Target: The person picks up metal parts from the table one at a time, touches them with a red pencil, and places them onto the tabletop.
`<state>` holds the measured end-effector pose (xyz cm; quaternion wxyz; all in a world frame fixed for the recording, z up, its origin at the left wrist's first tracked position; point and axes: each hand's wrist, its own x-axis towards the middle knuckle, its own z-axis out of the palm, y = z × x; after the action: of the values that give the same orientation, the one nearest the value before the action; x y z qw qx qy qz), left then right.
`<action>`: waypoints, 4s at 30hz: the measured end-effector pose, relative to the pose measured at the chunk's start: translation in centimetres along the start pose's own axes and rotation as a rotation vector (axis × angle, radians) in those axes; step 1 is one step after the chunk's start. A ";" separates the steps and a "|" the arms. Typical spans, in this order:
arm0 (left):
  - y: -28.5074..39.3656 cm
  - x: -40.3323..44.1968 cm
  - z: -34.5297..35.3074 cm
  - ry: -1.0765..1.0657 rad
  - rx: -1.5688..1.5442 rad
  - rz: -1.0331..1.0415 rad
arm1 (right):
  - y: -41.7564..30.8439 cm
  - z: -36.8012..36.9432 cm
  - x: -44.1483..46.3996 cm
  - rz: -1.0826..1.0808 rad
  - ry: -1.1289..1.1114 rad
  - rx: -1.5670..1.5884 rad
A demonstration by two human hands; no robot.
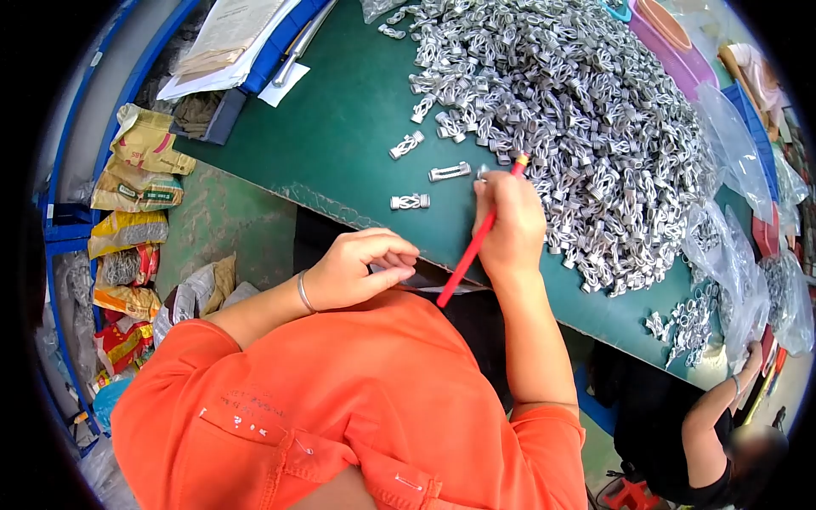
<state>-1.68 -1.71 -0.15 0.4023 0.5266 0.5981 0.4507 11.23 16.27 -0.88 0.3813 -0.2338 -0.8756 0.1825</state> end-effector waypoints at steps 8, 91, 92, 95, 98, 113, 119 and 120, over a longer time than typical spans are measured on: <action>0.6 2.0 0.9 0.190 -0.599 -0.041 | -3.1 -2.6 -1.5 0.771 -0.103 1.277; 1.2 2.4 -0.5 0.258 -0.637 0.020 | -3.1 -1.9 -2.3 0.577 -0.220 1.163; 1.3 2.4 -0.4 0.247 -0.622 0.029 | -3.0 -1.8 -2.6 0.533 -0.214 1.143; 1.2 2.3 -0.4 0.238 -0.493 0.109 | -2.6 -1.5 -3.2 0.370 -0.190 0.991; 1.3 2.3 -0.5 0.250 -0.377 0.180 | -2.8 -1.6 -3.2 0.313 -0.140 0.922; 0.2 4.3 -0.7 0.471 0.260 0.503 | -2.4 -4.0 -0.9 0.377 0.045 0.850; -1.0 4.8 -1.0 0.639 0.319 0.461 | 3.3 -11.2 5.3 0.141 0.361 0.374; -1.1 4.8 -0.8 0.652 0.317 0.451 | 5.3 -12.7 6.4 0.124 0.453 0.266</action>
<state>-3.38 2.90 -1.06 -0.0025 0.5295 0.6258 0.5727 18.40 25.96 8.38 0.5828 -0.2699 -0.7204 0.2619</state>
